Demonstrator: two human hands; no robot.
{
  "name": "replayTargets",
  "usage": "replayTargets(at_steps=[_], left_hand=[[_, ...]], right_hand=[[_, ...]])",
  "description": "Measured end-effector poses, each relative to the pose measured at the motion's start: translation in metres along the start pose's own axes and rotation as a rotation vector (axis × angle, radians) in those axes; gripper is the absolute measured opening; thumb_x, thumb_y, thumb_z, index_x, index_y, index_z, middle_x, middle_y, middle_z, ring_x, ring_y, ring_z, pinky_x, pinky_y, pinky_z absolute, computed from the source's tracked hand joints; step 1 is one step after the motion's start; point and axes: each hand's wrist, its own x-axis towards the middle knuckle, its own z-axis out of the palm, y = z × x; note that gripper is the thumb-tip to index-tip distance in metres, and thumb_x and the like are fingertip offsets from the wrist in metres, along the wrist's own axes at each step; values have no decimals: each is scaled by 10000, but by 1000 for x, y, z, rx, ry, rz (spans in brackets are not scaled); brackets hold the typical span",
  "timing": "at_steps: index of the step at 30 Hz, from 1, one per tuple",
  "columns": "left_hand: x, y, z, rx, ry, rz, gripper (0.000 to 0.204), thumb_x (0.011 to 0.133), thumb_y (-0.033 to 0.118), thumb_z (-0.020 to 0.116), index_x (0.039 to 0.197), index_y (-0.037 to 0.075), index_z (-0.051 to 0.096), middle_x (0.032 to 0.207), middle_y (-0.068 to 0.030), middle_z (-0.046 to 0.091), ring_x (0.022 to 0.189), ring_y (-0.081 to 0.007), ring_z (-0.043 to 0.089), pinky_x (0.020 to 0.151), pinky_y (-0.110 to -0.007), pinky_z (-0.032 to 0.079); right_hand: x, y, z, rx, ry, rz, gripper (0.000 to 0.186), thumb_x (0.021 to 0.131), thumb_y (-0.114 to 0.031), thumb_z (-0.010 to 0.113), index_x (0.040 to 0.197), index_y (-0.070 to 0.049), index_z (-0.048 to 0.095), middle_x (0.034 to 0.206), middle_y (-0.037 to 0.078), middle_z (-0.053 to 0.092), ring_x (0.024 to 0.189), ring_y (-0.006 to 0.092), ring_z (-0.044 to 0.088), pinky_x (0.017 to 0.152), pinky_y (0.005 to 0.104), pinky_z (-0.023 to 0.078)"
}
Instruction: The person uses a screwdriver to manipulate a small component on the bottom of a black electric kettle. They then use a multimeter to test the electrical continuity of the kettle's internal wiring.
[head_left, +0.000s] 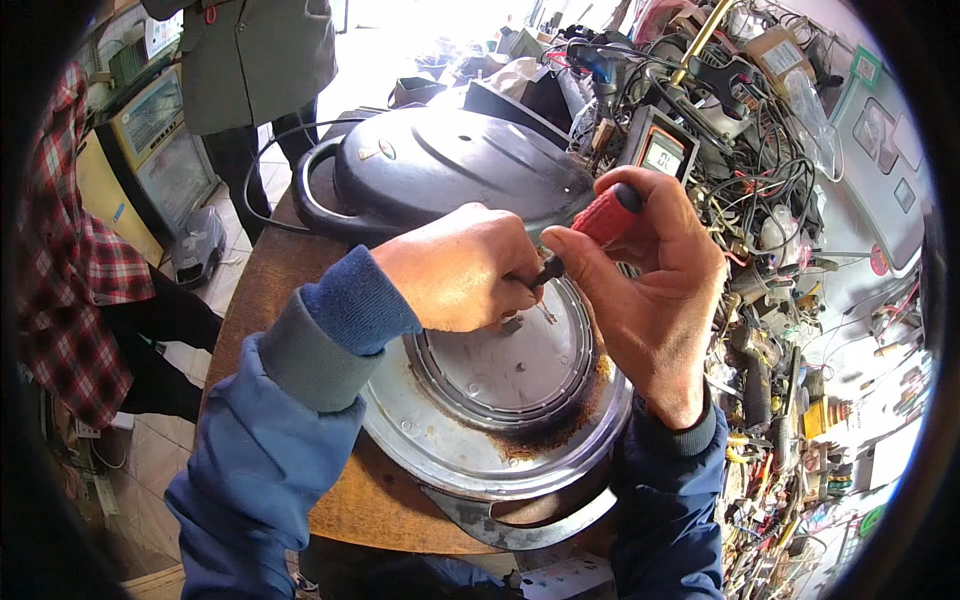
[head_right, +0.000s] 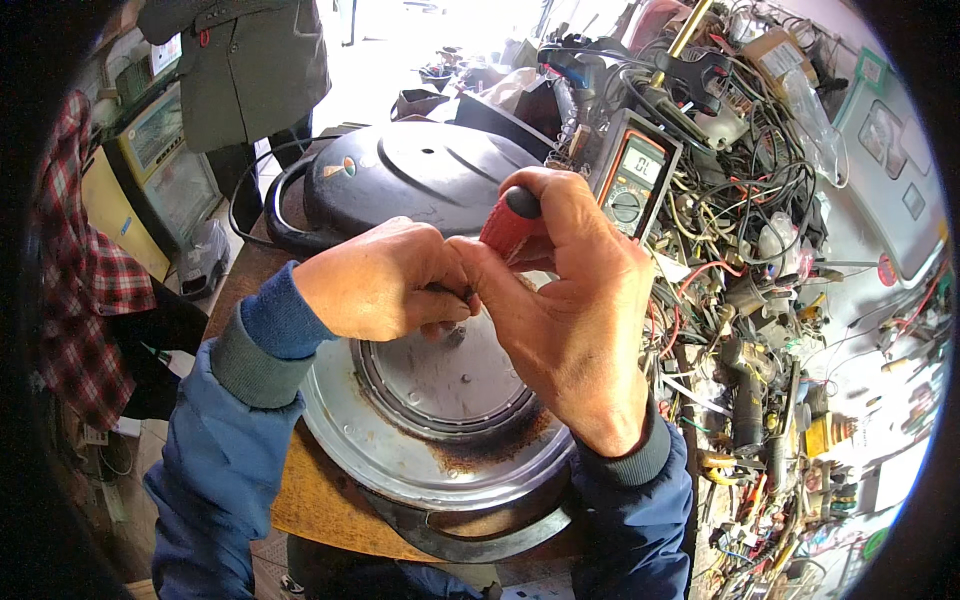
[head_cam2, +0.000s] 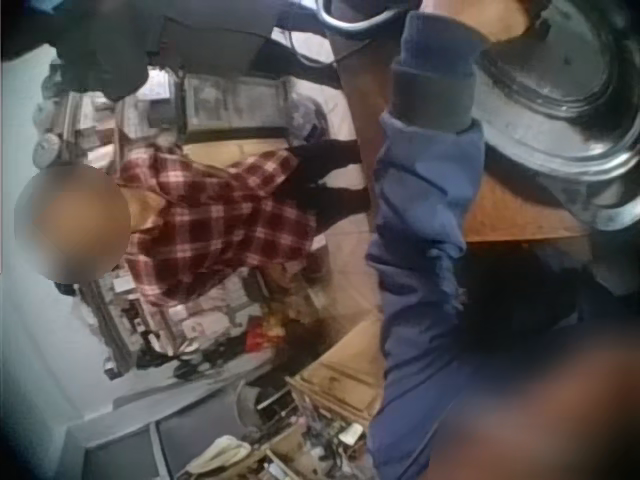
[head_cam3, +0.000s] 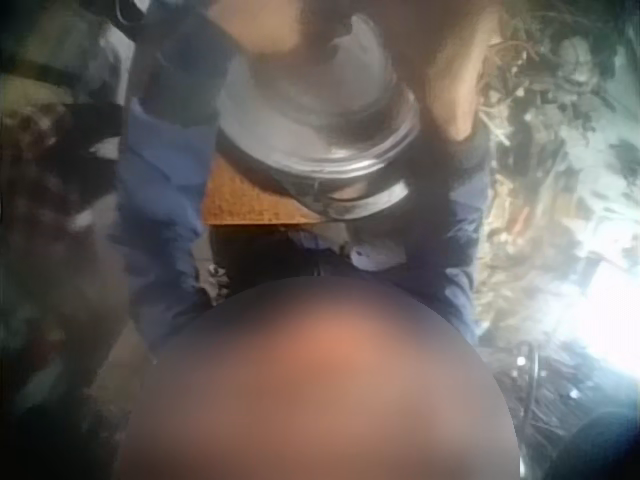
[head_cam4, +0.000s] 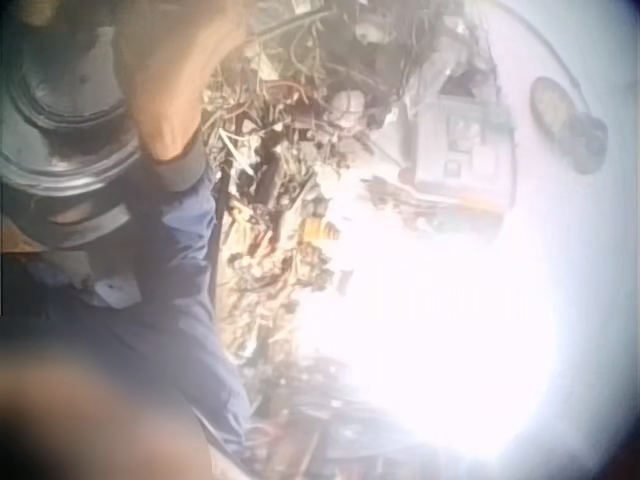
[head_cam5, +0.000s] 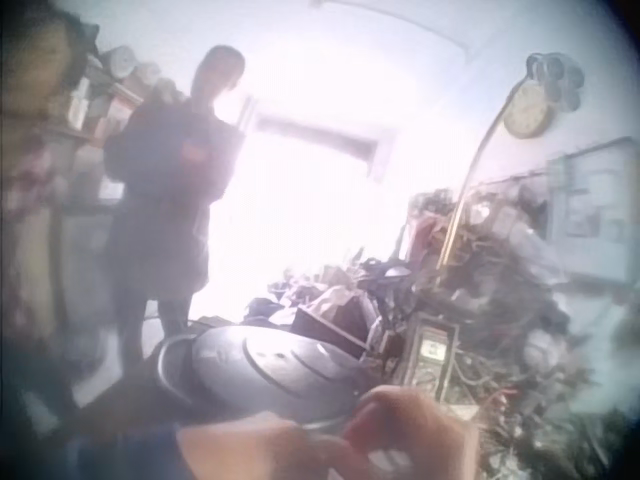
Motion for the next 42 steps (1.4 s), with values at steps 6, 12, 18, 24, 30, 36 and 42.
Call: replayTargets(at_steps=[6, 12, 18, 24, 30, 36, 42], left_hand=[[-3, -7, 6, -82, 20, 6, 173, 956, 92, 710, 974, -68, 773, 780, -154, 764, 691, -200, 758, 682, -347, 604], [1, -2, 3, 17, -37, -35, 151, 953, 68, 706, 1017, -52, 772, 805, -153, 774, 703, -200, 760, 704, -351, 607], [1, -7, 5, -92, -5, -37, 169, 948, 113, 715, 963, -48, 764, 772, -166, 748, 711, -267, 744, 718, -385, 590], [-3, -7, 4, -89, 13, -28, 187, 957, 116, 721, 948, -66, 758, 774, -169, 757, 677, -226, 758, 673, -362, 592], [-1, -8, 8, -72, 34, 30, 173, 944, 97, 713, 937, -69, 760, 746, -179, 744, 683, -230, 765, 669, -363, 594], [-2, -4, 3, -69, -22, -40, 167, 944, 98, 701, 952, -58, 760, 740, -140, 753, 674, -221, 758, 676, -357, 593], [1, -8, 4, -41, -8, -7, 208, 962, 136, 708, 906, -61, 749, 730, -136, 750, 650, -235, 738, 648, -374, 575]], right_hand=[[1, -1, -12, 188, -150, 122, 417, 924, 68, 767, 1310, 59, 610, 1089, 128, 756, 1022, 176, 739, 942, 315, 596], [0, 5, 2, -34, 20, -1, 365, 840, -22, 862, 1122, 25, 635, 881, 119, 762, 804, 181, 785, 745, 317, 643], [1, 4, 4, -60, 46, 29, 374, 850, -42, 856, 1151, 26, 644, 895, 120, 765, 837, 194, 790, 780, 313, 638], [3, -2, 0, 441, -102, 185, 452, 900, 51, 776, 1325, 8, 629, 1034, 101, 759, 990, 177, 765, 900, 324, 618], [0, 3, 5, 38, 38, 42, 371, 867, 10, 826, 1183, 28, 632, 903, 79, 744, 838, 140, 763, 783, 298, 625], [0, 3, 3, 55, 3, 39, 382, 856, 1, 842, 1176, 26, 633, 891, 106, 757, 858, 167, 779, 805, 312, 635], [0, 5, 3, 68, 3, 62, 381, 875, -23, 837, 1193, 8, 630, 885, 100, 744, 853, 159, 767, 808, 316, 633]])
